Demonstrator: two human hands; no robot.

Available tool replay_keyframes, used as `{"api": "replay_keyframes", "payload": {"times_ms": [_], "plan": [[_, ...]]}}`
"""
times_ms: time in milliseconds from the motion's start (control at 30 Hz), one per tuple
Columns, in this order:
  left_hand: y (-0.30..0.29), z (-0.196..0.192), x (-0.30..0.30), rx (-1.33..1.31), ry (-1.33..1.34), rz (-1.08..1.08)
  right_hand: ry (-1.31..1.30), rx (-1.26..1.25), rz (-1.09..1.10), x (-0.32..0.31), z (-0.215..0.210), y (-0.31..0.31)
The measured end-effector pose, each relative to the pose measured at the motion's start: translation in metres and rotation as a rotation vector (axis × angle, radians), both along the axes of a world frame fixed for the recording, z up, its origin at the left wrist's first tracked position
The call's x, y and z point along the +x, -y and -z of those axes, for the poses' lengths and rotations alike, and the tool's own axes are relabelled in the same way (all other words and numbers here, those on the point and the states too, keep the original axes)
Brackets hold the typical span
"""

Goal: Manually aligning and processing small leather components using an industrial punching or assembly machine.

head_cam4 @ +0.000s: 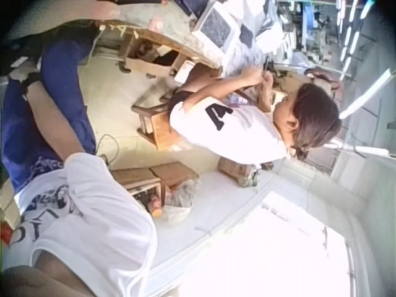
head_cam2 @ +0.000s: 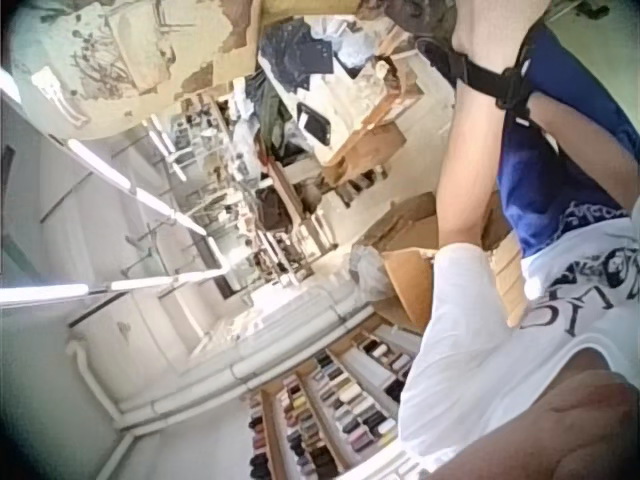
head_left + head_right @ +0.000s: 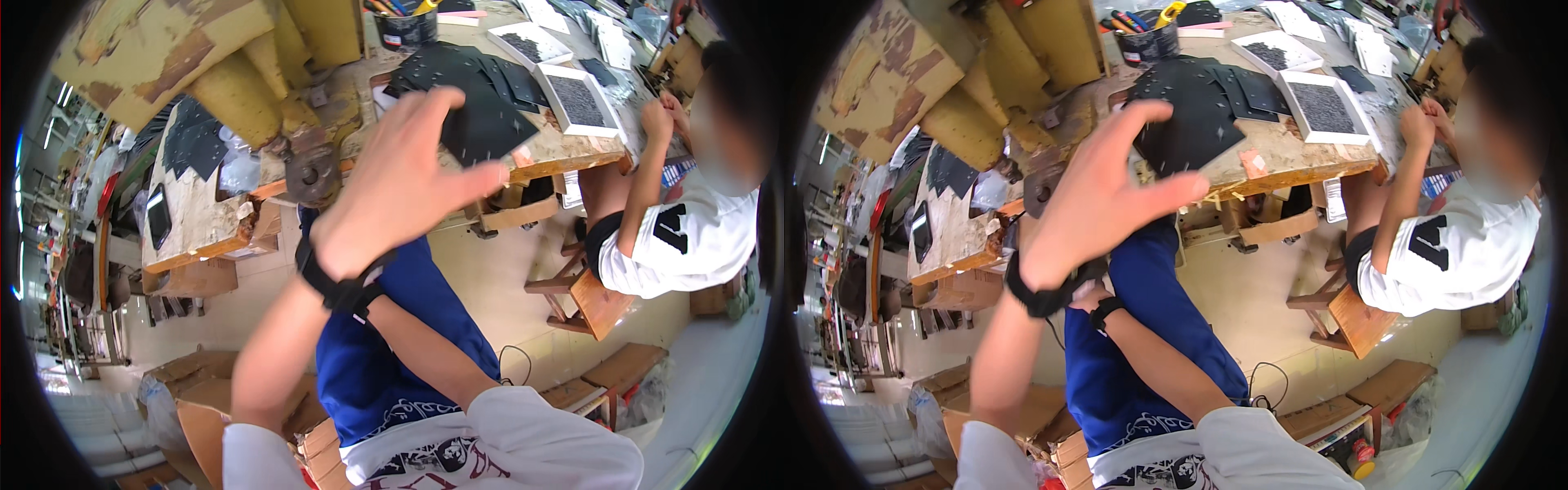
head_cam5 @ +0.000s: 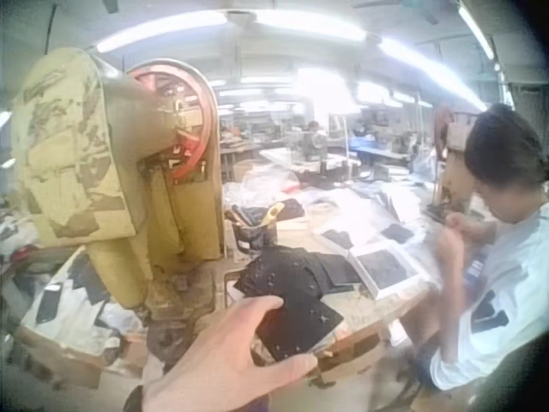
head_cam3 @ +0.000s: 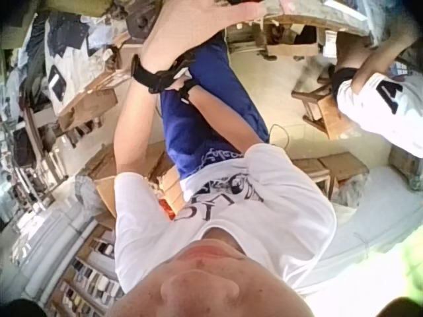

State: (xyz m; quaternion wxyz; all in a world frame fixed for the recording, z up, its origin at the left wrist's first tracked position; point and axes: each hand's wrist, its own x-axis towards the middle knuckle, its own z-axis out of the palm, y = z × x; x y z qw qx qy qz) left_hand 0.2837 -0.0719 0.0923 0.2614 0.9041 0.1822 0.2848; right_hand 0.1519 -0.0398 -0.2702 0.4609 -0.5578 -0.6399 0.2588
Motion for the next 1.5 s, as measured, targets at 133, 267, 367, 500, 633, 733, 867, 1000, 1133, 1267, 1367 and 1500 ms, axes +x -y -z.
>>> {"api": "replay_keyframes", "payload": {"times_ms": [133, 267, 367, 500, 633, 733, 867, 1000, 1133, 1267, 1367, 1500], "plan": [[0.034, 0.021, -0.089, -0.674, 0.251, 0.044, -0.100, -0.106, -0.110, 0.014, -0.002, 0.001], [0.067, 0.068, -0.168, -0.964, 0.750, -0.117, -0.202, -0.278, -0.286, 0.044, -0.011, 0.005], [0.091, 0.091, -0.208, -0.877, 0.794, -0.316, 0.141, -0.537, -0.302, 0.064, -0.066, 0.007], [0.099, 0.117, -0.243, -0.860, 0.986, -0.373, 0.284, -0.558, -0.282, 0.055, -0.117, 0.021], [0.091, 0.136, -0.257, -0.888, 1.215, -0.300, 0.338, -0.576, -0.293, 0.049, -0.119, 0.026], [0.088, 0.147, -0.260, -0.943, 1.299, -0.250, 0.341, -0.623, -0.292, 0.048, -0.122, 0.024], [0.083, 0.151, -0.262, -1.023, 1.417, -0.158, 0.359, -0.625, -0.288, 0.046, -0.123, 0.022], [0.078, 0.155, -0.261, -1.142, 1.622, 0.032, 0.367, -0.620, -0.291, 0.046, -0.125, 0.020], [0.073, 0.153, -0.263, -1.144, 1.647, 0.278, 0.363, -0.599, -0.302, 0.048, -0.125, 0.020], [0.074, 0.143, -0.263, -1.226, 1.717, 0.393, 0.317, -0.629, -0.312, 0.051, -0.129, 0.025], [0.075, 0.140, -0.264, -1.254, 1.714, 0.517, 0.288, -0.612, -0.358, 0.051, -0.128, 0.029], [0.079, 0.129, -0.256, -1.333, 1.775, 0.721, 0.278, -0.546, -0.410, 0.057, -0.121, 0.027]]}}
